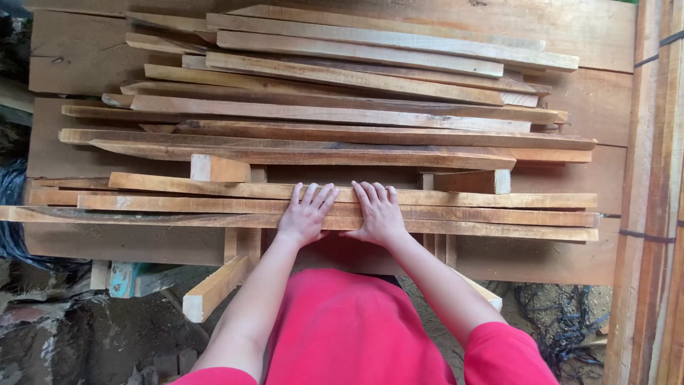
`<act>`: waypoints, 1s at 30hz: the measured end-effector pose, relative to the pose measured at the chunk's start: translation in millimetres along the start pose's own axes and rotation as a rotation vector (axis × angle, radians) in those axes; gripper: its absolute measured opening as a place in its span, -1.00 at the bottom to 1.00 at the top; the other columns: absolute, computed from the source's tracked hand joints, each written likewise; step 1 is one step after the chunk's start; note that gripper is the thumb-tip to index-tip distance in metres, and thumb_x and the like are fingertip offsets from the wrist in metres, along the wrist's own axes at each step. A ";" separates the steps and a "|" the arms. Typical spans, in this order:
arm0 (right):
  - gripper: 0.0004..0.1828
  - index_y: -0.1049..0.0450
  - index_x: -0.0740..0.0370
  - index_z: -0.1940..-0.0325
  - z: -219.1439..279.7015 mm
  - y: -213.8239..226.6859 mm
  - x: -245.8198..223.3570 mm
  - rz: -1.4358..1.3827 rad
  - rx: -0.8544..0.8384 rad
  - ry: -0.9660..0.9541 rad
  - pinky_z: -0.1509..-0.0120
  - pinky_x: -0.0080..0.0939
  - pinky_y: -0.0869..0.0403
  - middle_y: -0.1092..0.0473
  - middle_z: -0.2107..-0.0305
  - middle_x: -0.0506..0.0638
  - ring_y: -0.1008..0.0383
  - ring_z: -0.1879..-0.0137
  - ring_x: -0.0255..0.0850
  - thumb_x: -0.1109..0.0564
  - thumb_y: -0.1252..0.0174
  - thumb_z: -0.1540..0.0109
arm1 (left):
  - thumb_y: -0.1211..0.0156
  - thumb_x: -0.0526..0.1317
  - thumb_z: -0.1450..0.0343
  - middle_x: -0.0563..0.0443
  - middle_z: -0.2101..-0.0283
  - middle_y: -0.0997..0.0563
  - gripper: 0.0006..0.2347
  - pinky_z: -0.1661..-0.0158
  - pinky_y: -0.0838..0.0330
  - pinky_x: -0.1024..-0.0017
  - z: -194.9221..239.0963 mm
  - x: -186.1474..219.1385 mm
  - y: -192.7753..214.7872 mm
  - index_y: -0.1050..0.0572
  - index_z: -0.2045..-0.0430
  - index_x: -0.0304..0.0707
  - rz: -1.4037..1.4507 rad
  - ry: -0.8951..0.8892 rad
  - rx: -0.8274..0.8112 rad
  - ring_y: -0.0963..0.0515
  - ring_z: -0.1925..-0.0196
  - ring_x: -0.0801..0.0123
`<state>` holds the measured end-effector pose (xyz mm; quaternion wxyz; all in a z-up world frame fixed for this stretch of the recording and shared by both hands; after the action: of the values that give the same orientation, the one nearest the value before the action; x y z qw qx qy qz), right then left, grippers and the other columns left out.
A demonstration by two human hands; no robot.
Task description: The person gathers several thin wooden planks on a workbench and secures them into a bundle using a black strap. They wrap the strap around the planks, pull it tight, and tie a knot to hold the bundle together. The person then lifts the tied bundle and places it on a nearby stack of similar wood.
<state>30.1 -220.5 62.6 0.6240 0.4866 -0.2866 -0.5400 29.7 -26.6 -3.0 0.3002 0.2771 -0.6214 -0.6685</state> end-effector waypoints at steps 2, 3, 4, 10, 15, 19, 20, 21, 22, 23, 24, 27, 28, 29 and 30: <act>0.44 -0.01 0.03 -0.58 -5.5 -11.8 5.7 0.009 0.013 0.012 -0.51 0.09 0.00 -0.15 -0.33 -0.06 -0.07 -0.45 -0.10 -0.64 -0.30 0.22 | -0.48 0.21 0.01 0.00 -0.45 -0.18 0.05 -0.39 0.03 -0.24 -2.3 -1.1 -3.0 -0.11 -0.43 -0.05 -0.001 0.005 0.008 -0.18 -0.43 0.02; 0.44 -0.03 0.03 -0.56 -4.2 -20.2 8.2 0.016 0.019 0.014 -0.50 0.09 0.00 -0.15 -0.32 -0.06 -0.08 -0.44 -0.10 -0.65 -0.29 0.24 | -0.47 0.22 0.01 0.01 -0.46 -0.17 0.05 -0.39 0.03 -0.25 -0.4 2.3 -6.0 -0.12 -0.43 -0.04 0.006 0.002 0.012 -0.17 -0.43 0.03; 0.44 -0.03 0.03 -0.56 -4.8 -17.9 7.0 0.017 0.015 0.018 -0.50 0.09 0.00 -0.15 -0.32 -0.06 -0.08 -0.44 -0.10 -0.65 -0.29 0.24 | -0.47 0.22 0.01 0.01 -0.46 -0.17 0.05 -0.39 0.03 -0.25 -0.8 0.8 -8.1 -0.12 -0.43 -0.04 0.009 0.007 0.010 -0.17 -0.43 0.03; 0.43 -0.05 0.04 -0.55 -3.1 -14.3 3.7 0.014 0.076 0.034 -0.51 0.10 0.01 -0.16 -0.32 -0.04 -0.07 -0.46 -0.11 -0.60 -0.32 0.25 | -0.49 0.18 0.07 0.00 -0.48 -0.16 0.10 -0.39 0.03 -0.23 -2.1 1.6 -0.7 -0.10 -0.44 -0.08 -0.006 0.013 0.069 -0.17 -0.45 0.01; 0.38 -0.05 0.11 -0.59 -4.0 -8.1 -32.4 0.048 0.102 0.028 -0.61 0.43 0.28 0.13 -0.55 0.06 0.26 -0.63 0.10 -0.59 -0.36 0.11 | -0.21 0.45 -0.09 0.04 -0.52 -0.12 0.02 -0.42 0.13 -0.21 0.5 1.0 -26.0 -0.11 -0.44 -0.04 0.021 0.036 0.042 -0.11 -0.50 0.03; 0.42 0.05 0.20 -0.60 -13.3 -26.1 -46.5 -0.207 0.097 -0.026 -0.60 0.50 0.28 0.00 -0.47 0.10 0.19 -0.61 0.08 -0.47 -0.43 0.12 | -0.50 0.19 -0.01 0.09 -0.54 -0.07 0.07 -0.45 0.12 -0.16 0.4 1.0 1.7 -0.05 -0.46 -0.01 -0.028 0.053 -0.060 -0.05 -0.53 0.06; 0.42 0.06 0.19 -0.61 -11.4 -22.2 -48.2 -0.225 0.088 -0.024 -0.62 0.47 0.28 -0.03 -0.46 0.10 0.16 -0.61 0.05 -0.47 -0.41 0.11 | -0.54 0.13 -0.02 0.08 -0.56 0.00 0.10 -0.47 0.16 -0.17 1.3 1.0 5.7 0.01 -0.48 -0.02 -0.004 0.065 -0.141 0.03 -0.56 0.05; 0.41 0.07 0.19 -0.61 -10.6 -17.2 -47.1 -0.242 0.084 -0.033 -0.63 0.43 0.29 -0.06 -0.45 0.09 0.14 -0.61 0.03 -0.48 -0.40 0.09 | -0.57 0.08 -0.02 0.08 -0.58 0.08 0.13 -0.48 0.21 -0.18 -2.2 0.4 9.8 0.08 -0.50 -0.03 0.019 0.068 -0.218 0.10 -0.58 0.04; 0.41 0.07 0.19 -0.61 -13.4 -18.9 -44.2 -0.240 0.097 -0.035 -0.63 0.43 0.29 -0.06 -0.45 0.09 0.14 -0.61 0.03 -0.48 -0.40 0.09 | -0.57 0.08 -0.02 0.08 -0.58 0.08 0.13 -0.48 0.21 -0.18 -5.7 0.9 23.3 0.08 -0.50 -0.03 0.011 0.065 -0.210 0.10 -0.58 0.04; 0.41 0.07 0.12 -0.62 -14.4 -23.1 -42.8 -0.227 0.077 -0.050 -0.64 0.41 0.30 -0.04 -0.44 0.03 0.16 -0.61 0.00 -0.46 -0.42 0.12 | -0.54 0.15 -0.07 -0.01 -0.58 0.13 0.11 -0.47 0.23 -0.22 -5.2 0.3 31.8 0.07 -0.50 -0.08 0.166 0.132 -0.325 0.16 -0.59 -0.03; 0.42 0.07 0.05 -0.62 -15.6 -27.7 -42.2 -0.213 0.057 -0.065 -0.65 0.39 0.31 -0.03 -0.44 -0.03 0.19 -0.62 -0.03 -0.44 -0.44 0.15 | -0.50 0.23 -0.11 -0.09 -0.59 0.19 0.10 -0.46 0.25 -0.26 -3.3 0.2 39.8 0.06 -0.50 -0.14 0.322 0.199 -0.440 0.21 -0.60 -0.10; 0.51 0.04 -0.06 -0.61 -28.0 -52.2 -30.2 -0.200 0.060 -0.084 -0.67 0.33 0.35 -0.05 -0.43 -0.10 0.17 -0.61 -0.09 -0.49 -0.47 0.30 | -0.28 0.33 -0.25 0.06 -0.50 -0.20 -0.11 -0.43 0.05 -0.21 -3.8 -12.6 29.6 -0.10 -0.45 -0.03 0.614 0.204 -0.542 -0.19 -0.52 0.12; 0.51 0.04 -0.06 -0.61 -21.5 -45.7 -35.8 -0.199 0.067 -0.084 -0.67 0.33 0.35 -0.05 -0.43 -0.10 0.17 -0.61 -0.09 -0.49 -0.47 0.30 | -0.28 0.33 -0.25 0.06 -0.50 -0.20 -0.11 -0.43 0.05 -0.21 15.0 -24.6 55.4 -0.10 -0.45 -0.03 0.609 0.203 -0.537 -0.19 -0.52 0.12; 0.47 0.02 -0.06 -0.60 -19.3 -37.3 -40.1 -0.215 0.070 -0.093 -0.67 0.35 0.32 -0.05 -0.44 -0.10 0.15 -0.61 -0.09 -0.55 -0.44 0.25 | -0.30 0.14 -0.31 0.01 -0.38 -0.35 -0.35 -0.39 -0.12 -0.08 28.0 -37.2 87.5 -0.29 -0.29 -0.05 0.769 0.130 -0.390 -0.32 -0.43 0.09; 0.43 0.00 -0.07 -0.59 -16.9 -29.3 -44.3 -0.230 0.074 -0.102 -0.66 0.38 0.29 -0.06 -0.44 -0.10 0.14 -0.61 -0.09 -0.61 -0.41 0.19 | -0.32 -0.06 -0.37 -0.04 -0.27 -0.51 -0.57 -0.35 -0.28 0.04 42.4 -50.1 120.2 -0.47 -0.13 -0.07 0.923 0.052 -0.240 -0.46 -0.34 0.06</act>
<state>22.3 -171.6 37.0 0.5244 0.5108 -0.2799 -0.6211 38.5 33.3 119.9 0.6112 -0.0480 -0.5902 -0.5252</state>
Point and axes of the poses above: each hand's wrist, its own z-axis away from the middle knuckle, its own y-axis out of the back of the hand, x = y × z, the point moved 4 cm from there along -z, towards the middle knuckle
